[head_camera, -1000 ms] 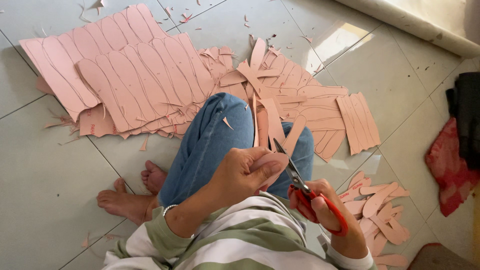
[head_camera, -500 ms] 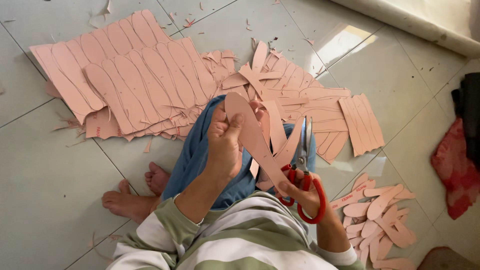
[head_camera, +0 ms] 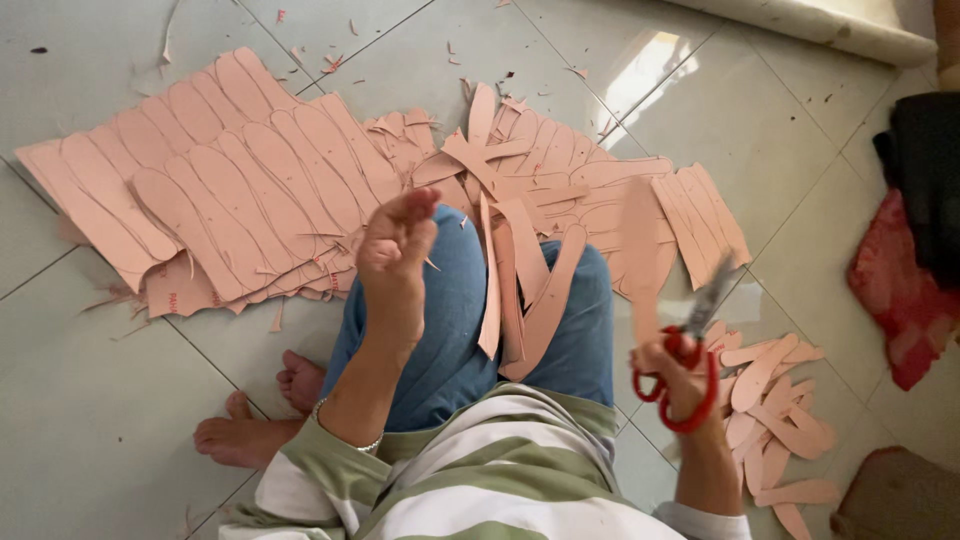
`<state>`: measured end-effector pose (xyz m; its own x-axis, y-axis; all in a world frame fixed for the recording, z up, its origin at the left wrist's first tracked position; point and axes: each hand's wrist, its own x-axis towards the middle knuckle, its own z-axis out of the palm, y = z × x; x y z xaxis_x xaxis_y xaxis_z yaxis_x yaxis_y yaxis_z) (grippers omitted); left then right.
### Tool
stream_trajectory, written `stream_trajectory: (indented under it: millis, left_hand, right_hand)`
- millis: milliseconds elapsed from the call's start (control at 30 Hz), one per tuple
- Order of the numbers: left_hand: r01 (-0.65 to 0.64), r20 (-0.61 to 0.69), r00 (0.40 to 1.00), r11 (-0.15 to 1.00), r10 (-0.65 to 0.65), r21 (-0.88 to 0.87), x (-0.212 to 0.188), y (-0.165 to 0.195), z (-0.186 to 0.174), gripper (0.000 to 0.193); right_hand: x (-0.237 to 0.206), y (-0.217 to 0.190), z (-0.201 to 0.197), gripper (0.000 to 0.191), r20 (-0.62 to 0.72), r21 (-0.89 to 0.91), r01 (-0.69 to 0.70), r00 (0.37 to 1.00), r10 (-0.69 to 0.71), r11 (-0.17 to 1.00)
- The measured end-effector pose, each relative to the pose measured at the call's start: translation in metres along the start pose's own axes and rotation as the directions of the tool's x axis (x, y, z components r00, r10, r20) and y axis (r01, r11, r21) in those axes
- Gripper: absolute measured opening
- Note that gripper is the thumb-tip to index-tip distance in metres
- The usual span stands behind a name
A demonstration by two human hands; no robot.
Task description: The person sits on the floor and uses red-handled scissors to trim excess material from the edges of pink insole shapes, working one piece at a time. They cut along drawn outline lines, set trimmed pieces aside with the finished pile, and pick up the next insole to continue trimming.
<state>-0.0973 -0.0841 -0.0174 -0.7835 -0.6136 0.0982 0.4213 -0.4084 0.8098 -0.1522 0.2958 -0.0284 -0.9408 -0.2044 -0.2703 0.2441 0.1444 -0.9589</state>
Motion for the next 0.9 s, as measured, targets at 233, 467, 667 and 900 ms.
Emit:
stream_trajectory:
  millis: [233, 467, 667, 900]
  left_hand:
    - [-0.304, 0.433, 0.870, 0.437, -0.234, 0.846, -0.045, -0.063, 0.046, 0.058]
    - [-0.430, 0.417, 0.736, 0.107, -0.534, 0.897, -0.058, -0.099, 0.064, 0.103]
    - [-0.432, 0.496, 0.686, 0.252, -0.532, 0.866, -0.068, -0.106, 0.062, 0.086]
    - [-0.495, 0.770, 0.576, 0.633, -0.274, 0.596, -0.078, -0.081, 0.067, 0.076]
  right_hand:
    - [-0.025, 0.021, -0.113, 0.027, -0.698, -0.310, -0.393, 0.712, 0.073, 0.866]
    - [-0.034, 0.037, -0.111, 0.028, -0.723, -0.289, -0.490, 0.675, 0.147, 0.822]
    - [0.009, 0.006, -0.049, 0.032, -0.306, -0.137, -0.133, 0.948, 0.086, 0.982]
    - [0.042, -0.030, -0.001, 0.025, -0.042, -0.396, -0.050, 0.998, 0.036, 0.917]
